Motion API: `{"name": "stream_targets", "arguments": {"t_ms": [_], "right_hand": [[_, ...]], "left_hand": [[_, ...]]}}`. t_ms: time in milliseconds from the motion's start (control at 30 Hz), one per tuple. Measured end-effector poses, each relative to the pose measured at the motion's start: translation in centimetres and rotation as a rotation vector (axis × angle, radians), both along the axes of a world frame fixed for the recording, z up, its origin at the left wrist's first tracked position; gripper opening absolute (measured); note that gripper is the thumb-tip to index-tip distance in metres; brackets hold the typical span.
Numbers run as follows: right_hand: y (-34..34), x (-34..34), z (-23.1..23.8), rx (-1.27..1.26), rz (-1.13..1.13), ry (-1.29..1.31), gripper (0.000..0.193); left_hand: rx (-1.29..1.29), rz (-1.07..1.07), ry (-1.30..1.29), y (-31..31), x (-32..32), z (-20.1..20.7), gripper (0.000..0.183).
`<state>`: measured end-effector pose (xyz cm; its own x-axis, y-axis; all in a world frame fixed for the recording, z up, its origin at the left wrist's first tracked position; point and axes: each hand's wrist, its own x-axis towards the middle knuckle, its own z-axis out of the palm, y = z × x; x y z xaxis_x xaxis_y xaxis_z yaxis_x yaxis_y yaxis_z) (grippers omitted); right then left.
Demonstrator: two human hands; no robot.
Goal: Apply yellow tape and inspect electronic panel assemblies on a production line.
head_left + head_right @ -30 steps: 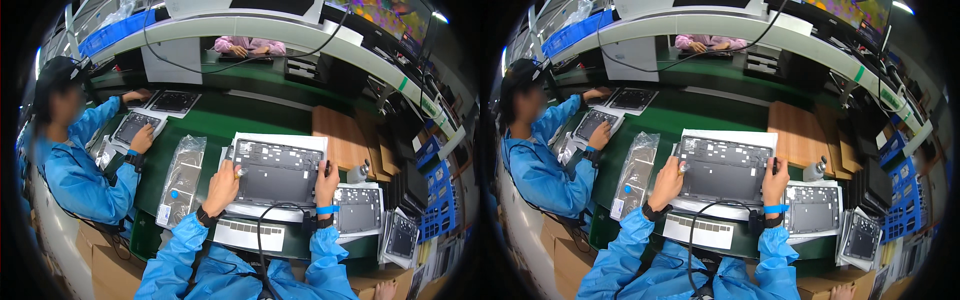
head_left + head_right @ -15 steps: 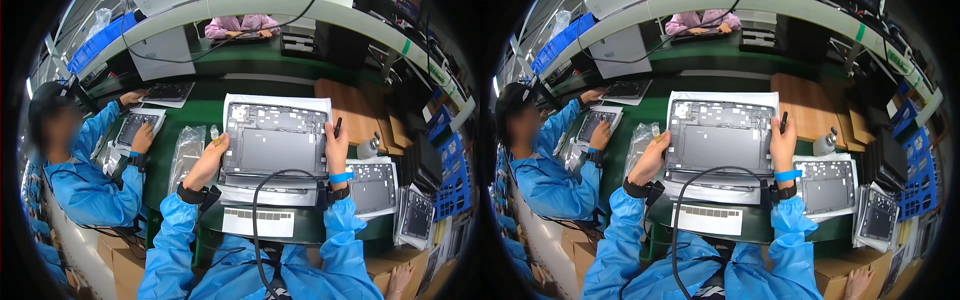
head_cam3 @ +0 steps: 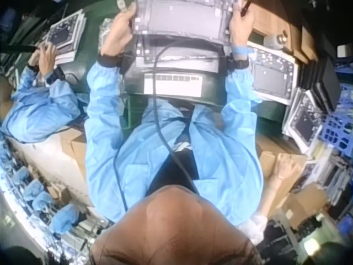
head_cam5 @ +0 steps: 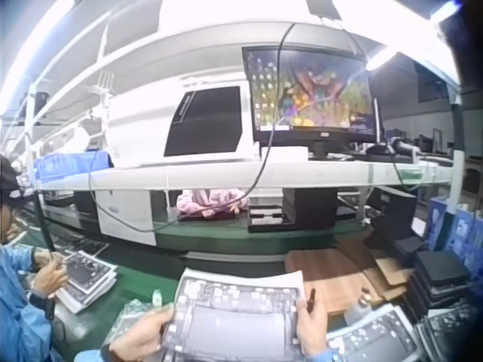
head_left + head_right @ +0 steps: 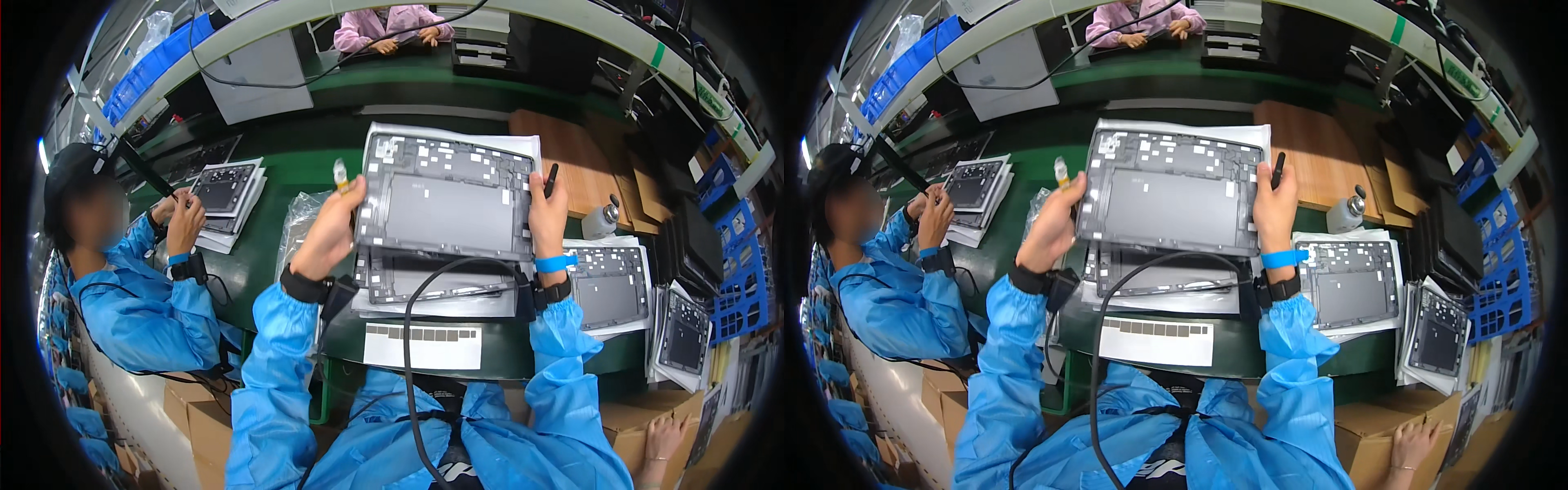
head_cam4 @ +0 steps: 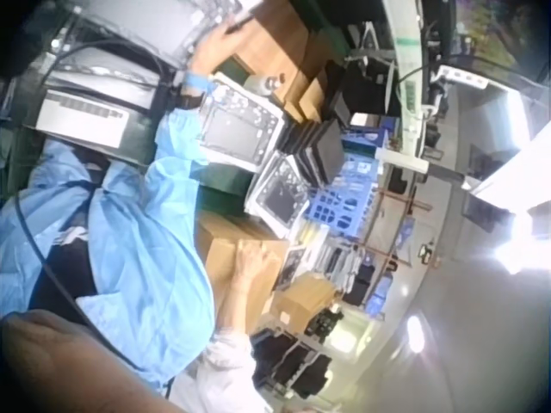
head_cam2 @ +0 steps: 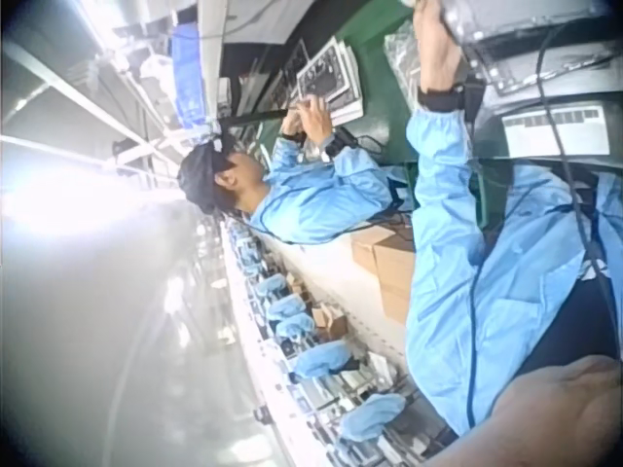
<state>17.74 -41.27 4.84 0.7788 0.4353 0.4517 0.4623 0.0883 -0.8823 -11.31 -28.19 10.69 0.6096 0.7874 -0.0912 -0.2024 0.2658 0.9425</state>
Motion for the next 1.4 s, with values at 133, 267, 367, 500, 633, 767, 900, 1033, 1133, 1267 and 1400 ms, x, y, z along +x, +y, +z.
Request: {"name": "stream_targets", "arguments": {"t_ms": [133, 267, 367, 500, 633, 767, 900, 1033, 1133, 1267, 1400], "right_hand": [[3.5, 1.7, 1.6, -0.059, 0.025, -0.037, 0.036], [3.3, 2.2, 3.4, 0.11, 0.199, 0.237, 0.049], [-0.9, 0.8, 3.1, 0.116, 0.175, 0.236, 0.05], [-4.7, -0.5, 1.9, 0.002, 0.081, 0.301, 0.045], [-6.5, -1.4, 2.6, -0.008, 0.107, 0.318, 0.041], [-7.7, -1.8, 3.1, -0.059, 0.123, 0.263, 0.035], [-8.0, -5.5, 6.5, -0.099, 0.285, 0.287, 0.022], [-6.5, -11.8, 6.9, -0.112, 0.533, 0.147, 0.016], [-7.3, -15.2, 4.5, -0.126, 0.726, 0.21, 0.019], [-8.1, -16.5, 1.6, -0.102, 0.703, 0.251, 0.024], [-7.6, -16.1, 3.2, -0.063, 0.671, 0.335, 0.026]], "left_hand": [[0.254, 0.108, 0.126, 6.3, 2.4, 0.2, 0.022], [0.045, 0.091, 0.106, 16.7, 4.3, -0.1, 0.017], [-0.028, 0.107, 0.108, 24.2, 5.6, -4.1, 0.015], [0.078, 0.031, 0.35, 31.4, 6.1, -12.6, 0.019], [0.242, 0.22, 0.648, 32.5, 6.2, -16.3, 0.023], [0.346, 0.112, 0.609, 27.9, 6.3, -9.7, 0.028], [0.214, -0.002, 0.172, 9.5, 4.5, 1.1, 0.053], [0.308, -0.326, 0.172, -4.8, 1.0, 2.2, 0.083], [0.189, -0.334, 0.095, -12.0, 0.4, -1.4, 0.094], [0.144, -0.433, 0.098, -13.0, -0.1, -3.9, 0.103], [0.283, -0.396, 0.027, -12.8, 0.0, -5.2, 0.104]]}}
